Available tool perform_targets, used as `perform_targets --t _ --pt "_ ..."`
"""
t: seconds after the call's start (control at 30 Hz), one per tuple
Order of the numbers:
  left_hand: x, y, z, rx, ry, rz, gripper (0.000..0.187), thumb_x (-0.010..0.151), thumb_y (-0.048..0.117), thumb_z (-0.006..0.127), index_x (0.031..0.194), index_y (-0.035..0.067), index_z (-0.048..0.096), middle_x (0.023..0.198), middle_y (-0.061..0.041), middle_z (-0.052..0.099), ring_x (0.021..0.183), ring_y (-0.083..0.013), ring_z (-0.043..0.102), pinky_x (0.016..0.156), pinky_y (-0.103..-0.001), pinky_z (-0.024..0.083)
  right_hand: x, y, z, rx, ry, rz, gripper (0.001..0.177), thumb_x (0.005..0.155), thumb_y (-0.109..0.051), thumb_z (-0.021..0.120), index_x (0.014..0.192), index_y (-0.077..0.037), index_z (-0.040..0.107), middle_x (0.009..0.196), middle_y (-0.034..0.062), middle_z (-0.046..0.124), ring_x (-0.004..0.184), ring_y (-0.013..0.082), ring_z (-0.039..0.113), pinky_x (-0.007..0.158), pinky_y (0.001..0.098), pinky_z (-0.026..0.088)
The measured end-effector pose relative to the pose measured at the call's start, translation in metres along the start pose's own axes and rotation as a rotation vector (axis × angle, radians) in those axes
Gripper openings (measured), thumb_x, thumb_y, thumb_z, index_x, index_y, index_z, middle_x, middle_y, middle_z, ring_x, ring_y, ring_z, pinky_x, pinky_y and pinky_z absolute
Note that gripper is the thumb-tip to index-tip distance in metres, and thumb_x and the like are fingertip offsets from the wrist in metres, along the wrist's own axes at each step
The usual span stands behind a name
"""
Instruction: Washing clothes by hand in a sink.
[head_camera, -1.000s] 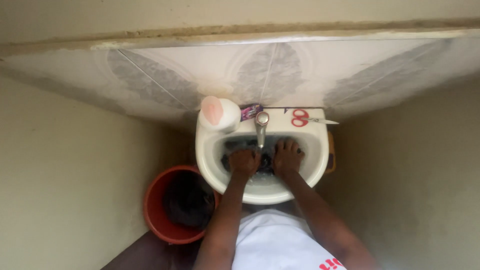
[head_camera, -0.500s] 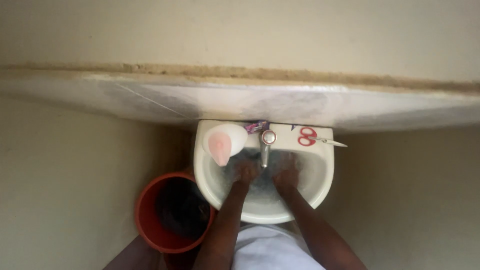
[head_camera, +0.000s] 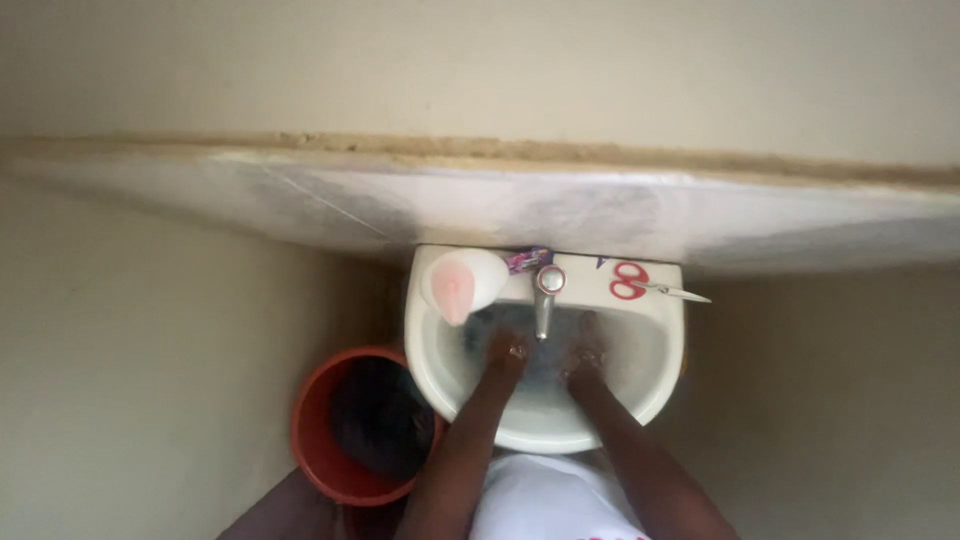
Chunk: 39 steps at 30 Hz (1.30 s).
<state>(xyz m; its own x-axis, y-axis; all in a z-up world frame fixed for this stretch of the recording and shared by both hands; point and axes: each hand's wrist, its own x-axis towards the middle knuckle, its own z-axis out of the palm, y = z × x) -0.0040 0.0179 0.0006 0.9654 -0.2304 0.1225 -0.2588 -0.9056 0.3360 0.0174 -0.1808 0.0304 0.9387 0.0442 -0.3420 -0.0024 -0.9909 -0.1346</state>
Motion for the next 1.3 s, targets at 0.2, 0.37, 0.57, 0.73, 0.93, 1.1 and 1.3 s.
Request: perform_targets --t 0.2,0.37,0.57,0.73,0.93,1.1,1.3 --pt "0.057 0.016 -0.154 -0.155 -0.291 -0.151 0.033 0.089 0.036 0.062 0.084 0.005 0.073 0.087 -0.022 0.07 0.084 -0.0421 0.068 0.079 -0.055 0.054 -0.029 -0.019 -0.148 0.202 0.116 -0.205 0.047 0.094 -0.036 0.065 0.13 -0.006 0.065 0.13 0.0189 0.068 0.122 0.0366 0.064 0.105 0.0463 0.051" --pt "0.047 0.002 -0.228 -0.349 -0.328 -0.025 0.067 0.095 0.063 0.064 0.075 -0.001 0.071 0.077 -0.024 0.068 0.079 -0.0446 0.066 0.076 -0.057 0.051 -0.046 -0.002 -0.252 0.585 0.072 -0.36 0.057 0.078 -0.035 0.084 0.118 0.0 0.065 0.105 0.0207 0.073 0.096 0.0331 0.071 0.084 0.0424 0.057" --pt "0.04 0.028 -0.333 -0.632 -0.508 -0.209 0.068 0.076 0.06 0.081 0.085 -0.006 0.068 0.078 -0.023 0.071 0.077 -0.0418 0.07 0.071 -0.05 0.052 -0.08 -0.002 -0.359 0.724 -0.253 -0.472 0.031 0.081 -0.019 0.081 0.106 -0.006 0.067 0.087 0.0124 0.076 0.079 0.0217 0.069 0.073 0.0371 0.057" --pt "0.047 0.049 -0.421 -0.506 -0.338 -0.03 0.05 0.073 0.03 0.086 0.105 -0.004 0.068 0.099 -0.025 0.072 0.093 -0.0432 0.068 0.081 -0.048 0.052 -0.1 -0.006 -0.437 0.287 -0.097 -0.559 0.029 0.089 -0.016 0.083 0.093 -0.001 0.059 0.086 0.0135 0.066 0.081 0.0247 0.063 0.073 0.0401 0.051" --pt "0.059 0.098 -0.535 -0.562 -0.2 0.062 0.03 0.079 0.007 0.075 0.107 -0.001 0.068 0.096 -0.027 0.07 0.092 -0.0452 0.067 0.077 -0.049 0.052 -0.13 -0.016 -0.526 0.39 -0.001 -0.763 0.024 0.074 0.004 0.073 0.092 -0.007 0.062 0.09 0.0063 0.066 0.084 0.0248 0.067 0.073 0.04 0.057" --pt "0.064 0.13 -0.611 -0.515 -0.111 0.151 0.03 0.073 -0.005 0.061 0.102 -0.001 0.067 0.088 -0.026 0.067 0.083 -0.043 0.069 0.072 -0.046 0.053 -0.163 -0.027 -0.601 0.282 0.032 -0.626 0.015 0.084 0.001 0.07 0.086 -0.012 0.062 0.083 0.0031 0.066 0.077 0.0201 0.066 0.065 0.0358 0.056" --pt "0.06 0.162 -0.686 -0.4 0.085 0.281 0.033 0.072 -0.007 0.062 0.104 -0.001 0.065 0.089 -0.027 0.063 0.085 -0.0467 0.062 0.068 -0.047 0.05 -0.19 -0.022 -0.662 0.298 0.142 -0.707 0.023 0.078 0.006 0.072 0.091 -0.009 0.062 0.082 0.0044 0.068 0.071 0.018 0.071 0.06 0.0314 0.055"
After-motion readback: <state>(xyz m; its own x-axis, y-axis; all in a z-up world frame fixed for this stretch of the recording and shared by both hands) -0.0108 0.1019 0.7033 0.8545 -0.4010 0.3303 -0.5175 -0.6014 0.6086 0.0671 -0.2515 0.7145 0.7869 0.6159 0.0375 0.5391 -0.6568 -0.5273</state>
